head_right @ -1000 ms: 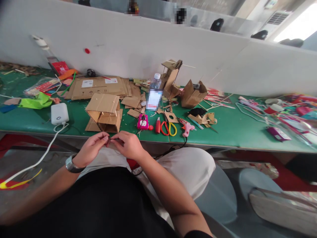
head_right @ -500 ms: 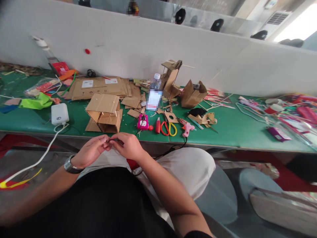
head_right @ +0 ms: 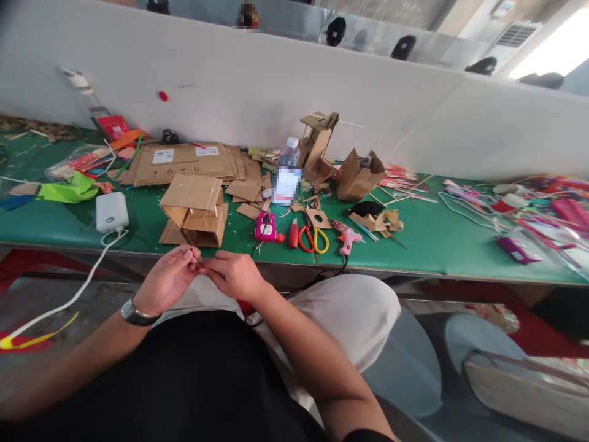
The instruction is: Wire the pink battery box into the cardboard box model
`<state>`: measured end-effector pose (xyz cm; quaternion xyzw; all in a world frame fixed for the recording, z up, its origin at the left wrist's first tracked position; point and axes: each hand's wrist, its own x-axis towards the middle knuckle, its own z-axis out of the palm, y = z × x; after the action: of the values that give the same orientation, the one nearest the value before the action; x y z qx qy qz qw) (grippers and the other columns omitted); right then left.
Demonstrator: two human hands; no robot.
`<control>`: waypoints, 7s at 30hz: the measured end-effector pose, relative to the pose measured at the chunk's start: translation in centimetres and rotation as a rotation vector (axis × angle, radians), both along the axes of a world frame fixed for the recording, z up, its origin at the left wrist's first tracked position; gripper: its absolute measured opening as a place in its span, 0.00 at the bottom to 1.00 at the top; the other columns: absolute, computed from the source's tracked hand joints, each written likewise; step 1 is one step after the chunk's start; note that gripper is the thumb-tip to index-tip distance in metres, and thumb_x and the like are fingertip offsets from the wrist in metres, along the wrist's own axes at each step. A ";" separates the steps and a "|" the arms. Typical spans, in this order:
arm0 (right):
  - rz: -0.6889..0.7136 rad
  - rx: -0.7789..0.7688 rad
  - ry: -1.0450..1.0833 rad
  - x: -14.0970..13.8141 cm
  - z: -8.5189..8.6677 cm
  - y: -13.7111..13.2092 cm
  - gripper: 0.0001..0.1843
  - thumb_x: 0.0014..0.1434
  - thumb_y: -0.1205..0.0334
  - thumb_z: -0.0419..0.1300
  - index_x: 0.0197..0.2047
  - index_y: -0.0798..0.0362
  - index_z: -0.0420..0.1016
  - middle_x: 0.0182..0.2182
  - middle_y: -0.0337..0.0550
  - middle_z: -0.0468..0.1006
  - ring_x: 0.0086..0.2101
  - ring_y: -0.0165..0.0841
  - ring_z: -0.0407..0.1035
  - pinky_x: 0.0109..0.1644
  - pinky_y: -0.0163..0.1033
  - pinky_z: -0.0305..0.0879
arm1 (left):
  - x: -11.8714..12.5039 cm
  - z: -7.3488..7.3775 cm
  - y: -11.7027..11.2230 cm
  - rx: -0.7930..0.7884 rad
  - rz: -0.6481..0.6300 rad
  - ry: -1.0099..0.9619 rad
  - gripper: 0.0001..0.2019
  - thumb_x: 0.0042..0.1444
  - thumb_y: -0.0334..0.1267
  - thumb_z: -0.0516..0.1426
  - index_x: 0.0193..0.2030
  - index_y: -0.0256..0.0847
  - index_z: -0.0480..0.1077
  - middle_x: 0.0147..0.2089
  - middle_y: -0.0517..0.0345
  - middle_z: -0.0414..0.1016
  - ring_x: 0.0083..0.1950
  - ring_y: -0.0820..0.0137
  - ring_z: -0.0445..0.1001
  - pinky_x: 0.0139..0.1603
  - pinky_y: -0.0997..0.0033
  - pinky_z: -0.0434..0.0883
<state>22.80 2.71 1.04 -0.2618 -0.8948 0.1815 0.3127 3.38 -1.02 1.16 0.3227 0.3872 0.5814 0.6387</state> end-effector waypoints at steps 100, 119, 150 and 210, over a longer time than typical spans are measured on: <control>0.021 -0.244 0.372 -0.1 -0.2 0.8 0.09 0.70 0.57 0.67 0.46 0.50 0.87 0.42 0.46 0.83 0.41 0.33 0.79 0.49 0.39 0.77 | -0.8 0.0 -0.6 0.155 -0.107 0.701 0.21 0.63 0.59 0.62 0.42 0.40 0.73 0.33 0.59 0.71 0.35 0.68 0.69 0.38 0.70 0.67; -0.029 -0.359 0.433 -0.5 0.2 0.3 0.12 0.70 0.53 0.66 0.41 0.53 0.80 0.37 0.45 0.79 0.38 0.33 0.74 0.40 0.38 0.70 | -0.2 0.4 -0.9 0.112 -0.131 0.586 0.16 0.62 0.53 0.63 0.40 0.40 0.72 0.32 0.60 0.70 0.36 0.69 0.68 0.39 0.69 0.68; -0.012 -0.408 0.498 -0.9 0.3 -0.1 0.09 0.69 0.56 0.65 0.40 0.53 0.76 0.35 0.40 0.74 0.33 0.30 0.67 0.36 0.36 0.63 | -0.3 0.1 -0.9 0.087 -0.057 0.495 0.15 0.56 0.49 0.68 0.39 0.39 0.75 0.35 0.59 0.72 0.37 0.70 0.70 0.40 0.70 0.68; 0.049 -0.240 0.546 -0.6 0.1 -0.3 0.14 0.66 0.48 0.70 0.38 0.51 0.81 0.35 0.45 0.82 0.36 0.34 0.77 0.40 0.39 0.75 | -2.5 2.8 -0.2 0.515 -0.167 0.777 0.03 0.61 0.38 0.66 0.38 0.42 0.80 0.38 0.53 0.78 0.40 0.65 0.76 0.43 0.67 0.72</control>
<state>22.23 2.44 1.15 -0.2170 -0.7559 0.3571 0.5040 0.92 -1.17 3.99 0.6943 0.4135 0.4414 0.3901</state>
